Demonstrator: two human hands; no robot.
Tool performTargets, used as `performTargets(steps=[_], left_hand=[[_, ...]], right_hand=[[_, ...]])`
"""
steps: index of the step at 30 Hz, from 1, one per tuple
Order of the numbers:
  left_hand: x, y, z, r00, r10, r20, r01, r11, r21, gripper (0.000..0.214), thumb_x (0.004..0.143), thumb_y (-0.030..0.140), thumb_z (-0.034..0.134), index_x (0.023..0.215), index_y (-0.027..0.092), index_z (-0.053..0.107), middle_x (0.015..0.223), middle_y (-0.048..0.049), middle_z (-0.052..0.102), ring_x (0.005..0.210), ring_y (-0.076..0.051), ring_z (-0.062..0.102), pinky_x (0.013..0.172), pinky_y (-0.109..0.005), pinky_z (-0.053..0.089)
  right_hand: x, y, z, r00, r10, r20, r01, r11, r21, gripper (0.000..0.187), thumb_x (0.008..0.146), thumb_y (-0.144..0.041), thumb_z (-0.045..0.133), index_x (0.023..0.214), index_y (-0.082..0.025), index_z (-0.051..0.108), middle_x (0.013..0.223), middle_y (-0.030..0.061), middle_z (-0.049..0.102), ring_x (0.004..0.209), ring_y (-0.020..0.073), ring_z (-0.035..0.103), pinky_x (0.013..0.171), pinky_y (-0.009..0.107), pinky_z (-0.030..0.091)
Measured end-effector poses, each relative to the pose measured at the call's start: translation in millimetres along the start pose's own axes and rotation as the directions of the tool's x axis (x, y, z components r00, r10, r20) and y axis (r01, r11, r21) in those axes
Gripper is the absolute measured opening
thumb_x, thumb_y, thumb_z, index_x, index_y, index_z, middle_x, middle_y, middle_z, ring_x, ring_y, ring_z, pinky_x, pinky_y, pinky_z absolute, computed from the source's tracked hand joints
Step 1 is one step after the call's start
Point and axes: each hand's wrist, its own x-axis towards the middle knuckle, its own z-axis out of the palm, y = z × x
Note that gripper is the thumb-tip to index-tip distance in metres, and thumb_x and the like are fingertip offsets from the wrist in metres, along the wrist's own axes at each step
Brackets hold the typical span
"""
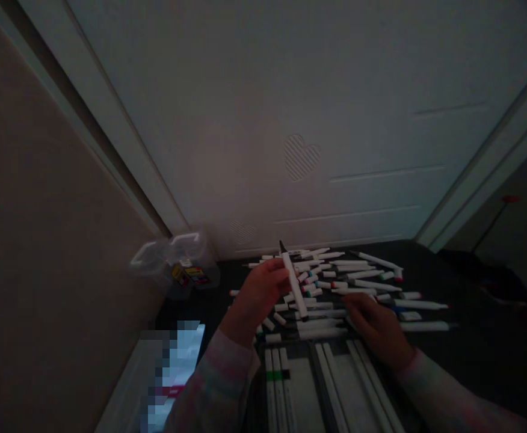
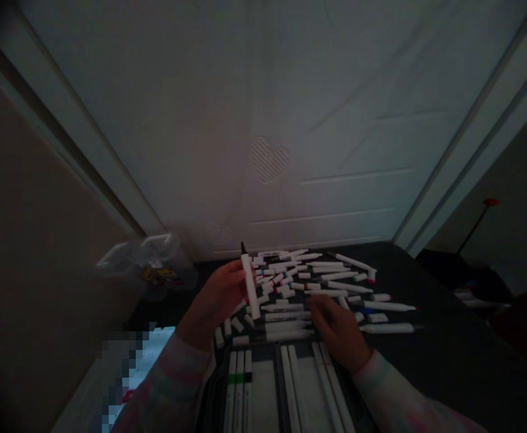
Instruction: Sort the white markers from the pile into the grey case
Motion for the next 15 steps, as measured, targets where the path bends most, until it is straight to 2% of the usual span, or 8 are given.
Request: performTargets(steps=[2,4,8,10,11,13,14,15], left_hand=[[-3.7,1.6,5.8,0.999,-0.021,0.037,0.029,0.970,-0.243,0.024,0.063,0.027,0.059,0.082,0.013,0.058,0.072,-0.0032,0.063,0.063,-0.013,0.059,0.067,-0.029,0.049],[-5.6,3.3,9.2,0.998,-0.037,0.044,0.052,0.916,-0.398,0.018,0.062,0.022,0.061,0.077,0.014,0.058,0.069,-0.0002,0.060,0.060,-0.010,0.057,0.064,-0.025,0.048],[-5.4,7.7,13.8,0.999,-0.042,-0.006,0.037,0.925,-0.377,0.016,0.065,0.021,0.058,0.079,0.013,0.058,0.068,-0.0002,0.059,0.057,-0.009,0.056,0.057,-0.023,0.048],[-7.7,15.3,12.8,0.988,0.036,-0.150,-0.085,0.940,-0.331,0.012,0.066,0.020,0.056,0.076,0.014,0.057,0.068,-0.0004,0.059,0.058,-0.010,0.057,0.056,-0.023,0.048],[-10.5,21.2,10.5,0.967,0.091,-0.238,-0.164,0.937,-0.307,0.008,0.066,0.018,0.056,0.073,0.015,0.057,0.068,0.0008,0.059,0.060,-0.009,0.057,0.057,-0.021,0.049],[-18.4,34.9,2.3,0.886,0.238,-0.397,-0.352,0.904,-0.245,0.006,0.066,0.014,0.056,0.070,0.018,0.054,0.068,0.0058,0.058,0.064,-0.004,0.057,0.062,-0.015,0.048],[-22.5,41.2,-3.5,0.826,0.322,-0.464,-0.451,0.870,-0.200,0.009,0.066,0.013,0.056,0.071,0.020,0.054,0.070,0.0082,0.058,0.066,-0.002,0.057,0.066,-0.013,0.047],[-25.8,46.1,-9.9,0.682,0.488,-0.545,-0.618,0.783,-0.071,0.009,0.068,0.013,0.055,0.073,0.020,0.053,0.071,0.0078,0.058,0.069,-0.003,0.058,0.070,-0.016,0.048]], right_hand=[[-0.3,-0.6,-0.6,1.000,0.007,-0.002,-0.007,1.000,-0.003,0.021,0.082,-0.029,0.041,0.084,-0.017,0.058,0.075,0.0048,0.067,0.066,0.0136,0.063,0.055,0.021,0.048],[-0.6,-0.7,-0.5,1.000,0.020,-0.004,-0.020,1.000,-0.006,0.021,0.082,-0.029,0.041,0.084,-0.017,0.058,0.073,0.0045,0.066,0.065,0.0133,0.062,0.054,0.021,0.047],[-0.7,-0.9,0.6,1.000,0.020,0.008,-0.020,1.000,-0.011,0.021,0.082,-0.029,0.041,0.084,-0.016,0.058,0.067,0.0030,0.064,0.055,0.0110,0.057,0.049,0.020,0.043],[-0.7,-1.4,1.0,1.000,0.013,0.014,-0.013,1.000,-0.005,0.022,0.082,-0.028,0.041,0.084,-0.016,0.059,0.068,0.0032,0.064,0.054,0.0105,0.056,0.049,0.020,0.043],[-0.6,-1.6,1.0,1.000,0.013,0.014,-0.013,1.000,0.000,0.022,0.082,-0.028,0.041,0.084,-0.016,0.059,0.068,0.0033,0.064,0.055,0.0104,0.056,0.049,0.020,0.042],[-0.3,-2.2,0.9,1.000,0.022,0.009,-0.022,1.000,0.007,0.022,0.083,-0.029,0.041,0.083,-0.016,0.059,0.069,0.0034,0.064,0.055,0.0105,0.056,0.049,0.020,0.042],[-0.1,-2.4,0.8,1.000,0.026,0.007,-0.026,1.000,0.009,0.022,0.083,-0.029,0.041,0.083,-0.016,0.059,0.068,0.0032,0.063,0.055,0.0105,0.056,0.049,0.020,0.042],[0.3,-2.7,0.6,1.000,0.028,0.008,-0.028,1.000,0.012,0.022,0.083,-0.029,0.041,0.083,-0.016,0.059,0.067,0.0030,0.063,0.055,0.0104,0.056,0.049,0.020,0.042]])
